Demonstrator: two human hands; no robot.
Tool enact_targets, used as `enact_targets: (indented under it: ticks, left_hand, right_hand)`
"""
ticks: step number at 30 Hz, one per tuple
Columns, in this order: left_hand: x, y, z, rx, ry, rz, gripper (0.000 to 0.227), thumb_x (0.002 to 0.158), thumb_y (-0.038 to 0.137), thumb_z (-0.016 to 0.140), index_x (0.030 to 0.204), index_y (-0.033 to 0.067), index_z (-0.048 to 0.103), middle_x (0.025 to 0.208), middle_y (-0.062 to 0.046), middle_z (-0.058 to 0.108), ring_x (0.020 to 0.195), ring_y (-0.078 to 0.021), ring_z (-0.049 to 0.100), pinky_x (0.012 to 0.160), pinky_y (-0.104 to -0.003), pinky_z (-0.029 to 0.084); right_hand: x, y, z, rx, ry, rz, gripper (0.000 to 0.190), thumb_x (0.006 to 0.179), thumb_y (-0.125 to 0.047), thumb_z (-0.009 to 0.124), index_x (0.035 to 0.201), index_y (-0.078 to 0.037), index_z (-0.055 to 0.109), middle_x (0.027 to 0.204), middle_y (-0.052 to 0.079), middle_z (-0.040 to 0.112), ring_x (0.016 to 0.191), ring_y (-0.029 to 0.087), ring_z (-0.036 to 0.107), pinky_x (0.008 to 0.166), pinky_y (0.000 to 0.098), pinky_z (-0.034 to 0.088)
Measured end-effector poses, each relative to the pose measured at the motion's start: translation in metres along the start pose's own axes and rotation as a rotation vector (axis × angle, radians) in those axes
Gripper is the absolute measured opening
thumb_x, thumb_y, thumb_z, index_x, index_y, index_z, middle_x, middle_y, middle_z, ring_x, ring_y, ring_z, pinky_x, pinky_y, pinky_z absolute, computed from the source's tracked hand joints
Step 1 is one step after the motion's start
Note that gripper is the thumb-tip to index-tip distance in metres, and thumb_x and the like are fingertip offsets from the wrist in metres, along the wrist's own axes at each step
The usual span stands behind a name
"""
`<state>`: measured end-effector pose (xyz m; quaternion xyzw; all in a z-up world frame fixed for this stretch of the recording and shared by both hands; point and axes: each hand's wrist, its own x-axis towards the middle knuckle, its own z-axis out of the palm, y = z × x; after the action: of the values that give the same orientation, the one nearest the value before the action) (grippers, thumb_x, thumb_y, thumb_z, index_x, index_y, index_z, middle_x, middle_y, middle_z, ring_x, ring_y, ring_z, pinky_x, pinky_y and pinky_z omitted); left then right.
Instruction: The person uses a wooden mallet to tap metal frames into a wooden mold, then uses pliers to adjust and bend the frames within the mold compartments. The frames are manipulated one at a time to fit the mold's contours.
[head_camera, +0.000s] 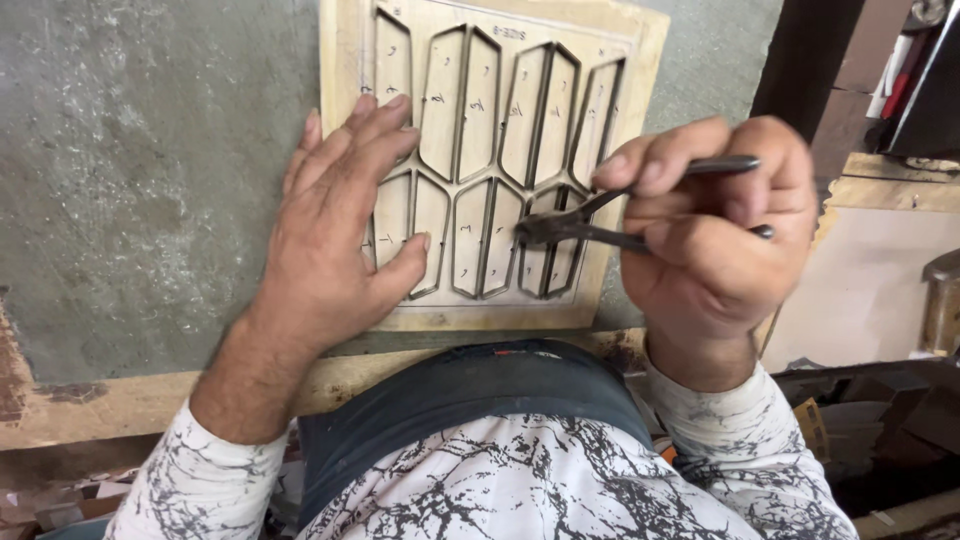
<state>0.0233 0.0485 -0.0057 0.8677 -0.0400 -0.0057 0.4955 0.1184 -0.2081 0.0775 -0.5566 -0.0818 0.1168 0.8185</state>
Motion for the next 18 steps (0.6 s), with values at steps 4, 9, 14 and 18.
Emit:
enact_targets:
  ticks: [4, 9, 14, 18]
  left_hand:
    - [0.006, -0.003, -0.010, -0.009, -0.054, 0.024, 0.076, 0.082, 0.011, 0.078, 0.151, 0.0089, 0.045, 0.162, -0.011, 0.044, 0.155, -0.0312, 0.035, 0.131, -0.057, 0.015]
    - [0.020, -0.011, -0.022, -0.046, -0.118, 0.084, 0.077, 0.082, 0.011, 0.078, 0.151, 0.0096, 0.044, 0.162, -0.011, 0.044, 0.154, -0.0301, 0.036, 0.130, -0.056, 0.016]
    - [0.028, -0.016, -0.027, -0.064, -0.112, 0.137, 0.074, 0.082, 0.008, 0.075, 0.150, 0.0109, 0.047, 0.162, -0.008, 0.047, 0.155, -0.0281, 0.039, 0.133, -0.053, 0.019]
    - [0.029, -0.015, -0.028, -0.067, -0.103, 0.127, 0.073, 0.081, 0.008, 0.076, 0.149, 0.0109, 0.048, 0.161, -0.008, 0.048, 0.154, -0.0279, 0.040, 0.132, -0.054, 0.019]
  right_hand:
    - [0.014, -0.006, 0.004, -0.088, -0.041, -0.054, 0.035, 0.076, 0.019, 0.043, 0.100, -0.006, 0.041, 0.096, 0.025, 0.068, 0.095, 0.038, 0.073, 0.099, 0.0471, 0.062]
    - [0.030, -0.008, 0.020, -0.187, -0.056, -0.039, 0.036, 0.071, 0.017, 0.047, 0.098, -0.006, 0.042, 0.103, 0.027, 0.067, 0.098, 0.037, 0.071, 0.100, 0.0468, 0.059]
    - [0.036, -0.011, 0.037, -0.179, -0.060, 0.013, 0.041, 0.070, 0.015, 0.049, 0.104, -0.006, 0.041, 0.105, 0.026, 0.066, 0.097, 0.034, 0.069, 0.098, 0.0447, 0.057]
    - [0.037, -0.011, 0.039, -0.164, -0.083, 0.013, 0.045, 0.072, 0.014, 0.049, 0.109, -0.010, 0.040, 0.101, 0.020, 0.065, 0.092, 0.029, 0.068, 0.096, 0.0423, 0.061]
